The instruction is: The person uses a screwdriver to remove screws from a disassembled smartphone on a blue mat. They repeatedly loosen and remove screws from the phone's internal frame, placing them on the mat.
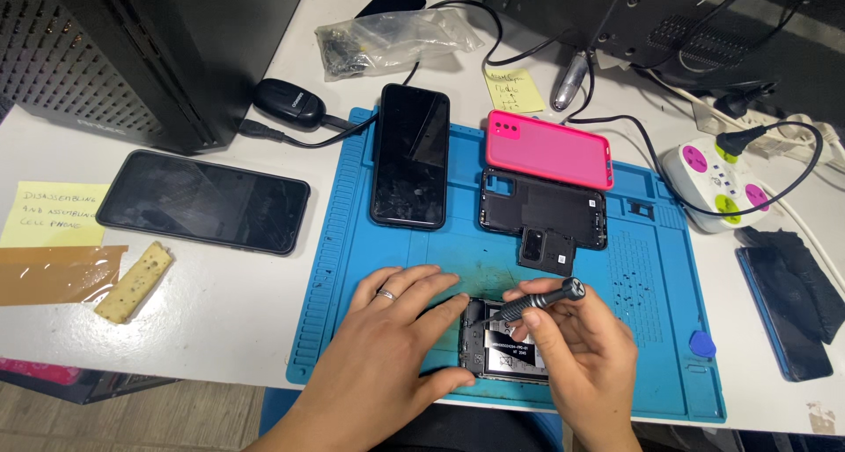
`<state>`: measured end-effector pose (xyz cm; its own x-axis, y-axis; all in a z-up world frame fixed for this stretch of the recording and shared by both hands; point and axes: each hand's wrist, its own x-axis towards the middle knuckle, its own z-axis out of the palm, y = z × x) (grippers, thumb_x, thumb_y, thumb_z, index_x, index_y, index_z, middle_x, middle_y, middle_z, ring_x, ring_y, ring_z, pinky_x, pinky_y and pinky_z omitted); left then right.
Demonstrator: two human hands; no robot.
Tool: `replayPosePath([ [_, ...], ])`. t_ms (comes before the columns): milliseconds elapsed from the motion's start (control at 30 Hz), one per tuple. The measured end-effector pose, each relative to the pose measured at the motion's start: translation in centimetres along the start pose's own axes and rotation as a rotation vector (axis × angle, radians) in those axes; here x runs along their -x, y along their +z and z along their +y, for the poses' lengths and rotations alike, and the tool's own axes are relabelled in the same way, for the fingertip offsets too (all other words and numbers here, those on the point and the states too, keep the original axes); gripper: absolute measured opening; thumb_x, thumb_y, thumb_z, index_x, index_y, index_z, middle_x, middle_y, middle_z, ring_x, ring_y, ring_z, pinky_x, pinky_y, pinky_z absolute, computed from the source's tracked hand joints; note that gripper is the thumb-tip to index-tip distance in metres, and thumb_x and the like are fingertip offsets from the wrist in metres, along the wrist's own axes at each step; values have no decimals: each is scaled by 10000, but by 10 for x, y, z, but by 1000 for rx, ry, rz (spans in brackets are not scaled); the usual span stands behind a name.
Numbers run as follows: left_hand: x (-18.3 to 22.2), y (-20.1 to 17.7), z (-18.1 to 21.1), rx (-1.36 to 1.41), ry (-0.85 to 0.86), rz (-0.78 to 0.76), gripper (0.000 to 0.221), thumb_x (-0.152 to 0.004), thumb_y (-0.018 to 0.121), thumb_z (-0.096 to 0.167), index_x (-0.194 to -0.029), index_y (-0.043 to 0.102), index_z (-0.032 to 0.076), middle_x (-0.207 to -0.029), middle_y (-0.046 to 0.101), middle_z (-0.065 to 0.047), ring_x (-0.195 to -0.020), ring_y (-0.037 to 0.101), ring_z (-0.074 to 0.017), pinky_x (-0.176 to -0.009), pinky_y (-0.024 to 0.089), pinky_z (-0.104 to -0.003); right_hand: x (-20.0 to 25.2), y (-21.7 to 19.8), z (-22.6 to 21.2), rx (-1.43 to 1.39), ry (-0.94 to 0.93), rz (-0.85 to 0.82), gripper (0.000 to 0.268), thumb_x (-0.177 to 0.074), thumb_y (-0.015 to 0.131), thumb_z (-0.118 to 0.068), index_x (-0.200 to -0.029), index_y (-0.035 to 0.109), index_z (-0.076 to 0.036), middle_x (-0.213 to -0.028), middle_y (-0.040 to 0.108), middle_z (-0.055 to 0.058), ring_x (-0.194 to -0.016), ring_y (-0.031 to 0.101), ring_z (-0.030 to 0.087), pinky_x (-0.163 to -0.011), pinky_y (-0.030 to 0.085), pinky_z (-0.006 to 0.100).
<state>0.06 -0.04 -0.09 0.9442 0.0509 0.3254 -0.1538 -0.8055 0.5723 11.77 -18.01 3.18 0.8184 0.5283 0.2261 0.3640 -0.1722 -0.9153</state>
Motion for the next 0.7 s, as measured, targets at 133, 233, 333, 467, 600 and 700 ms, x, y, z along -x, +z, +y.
replayPosePath([
  [133, 0, 0, 0, 3, -6, -10, 725, -830, 824, 503, -1369, 627, 59, -1448, 563, -137, -1391, 438, -375, -1104, 283, -583, 0, 0, -3, 11, 14, -7, 205, -947, 626, -81, -1114, 666, 31, -1011, 781, 177, -710, 706, 168, -681, 617, 264],
  [233, 0, -1, 1, -4, -4, -11, 720, -833, 816, 512, -1363, 630, 62, -1447, 562, -134, -1392, 438, -371, -1110, 279, -578, -4, 1, -10, 92, -57, -49, 155, -919, 653, -67, -1045, 701, 10, -1031, 763, 148, -979, 779, 227, -787, 611, 280],
  [333, 0, -1, 1, -2, 3, 2, 704, -830, 819, 500, -1344, 639, 53, -1429, 570, -133, -1385, 446, -368, -1107, 288, -572, -9, 1, -14, -77, -69, -136, 167, -907, 668, -22, -1068, 686, 21, -1105, 721, 174, -1070, 751, 263, -785, 606, 276],
  [467, 0, 1, 0, -12, 7, 9, 715, -808, 840, 506, -1339, 641, 71, -1419, 570, -122, -1371, 451, -368, -1100, 292, -565, -14, 0, -14, -265, 95, -227, 199, -930, 643, -79, -1090, 649, 38, -1041, 779, 221, -496, 576, 147, -471, 520, 249],
  [600, 1, 4, -3, 10, -2, -11, 739, -825, 834, 508, -1369, 629, 53, -1452, 552, -135, -1396, 424, -376, -1108, 272, -583, -14, -1, -16, -307, 45, -237, 176, -969, 605, -84, -997, 652, 84, -1053, 719, 247, -492, 572, 185, -484, 510, 273],
  [700, 0, 3, -1, -8, 14, 44, 726, -780, 864, 494, -1325, 649, 64, -1407, 578, -130, -1369, 459, -368, -1100, 296, -562, -20, 1, -21, -264, 71, -193, 310, -850, 709, 21, -800, 424, -88, -1043, 767, 246, -421, 550, 123, -387, 515, 208],
])
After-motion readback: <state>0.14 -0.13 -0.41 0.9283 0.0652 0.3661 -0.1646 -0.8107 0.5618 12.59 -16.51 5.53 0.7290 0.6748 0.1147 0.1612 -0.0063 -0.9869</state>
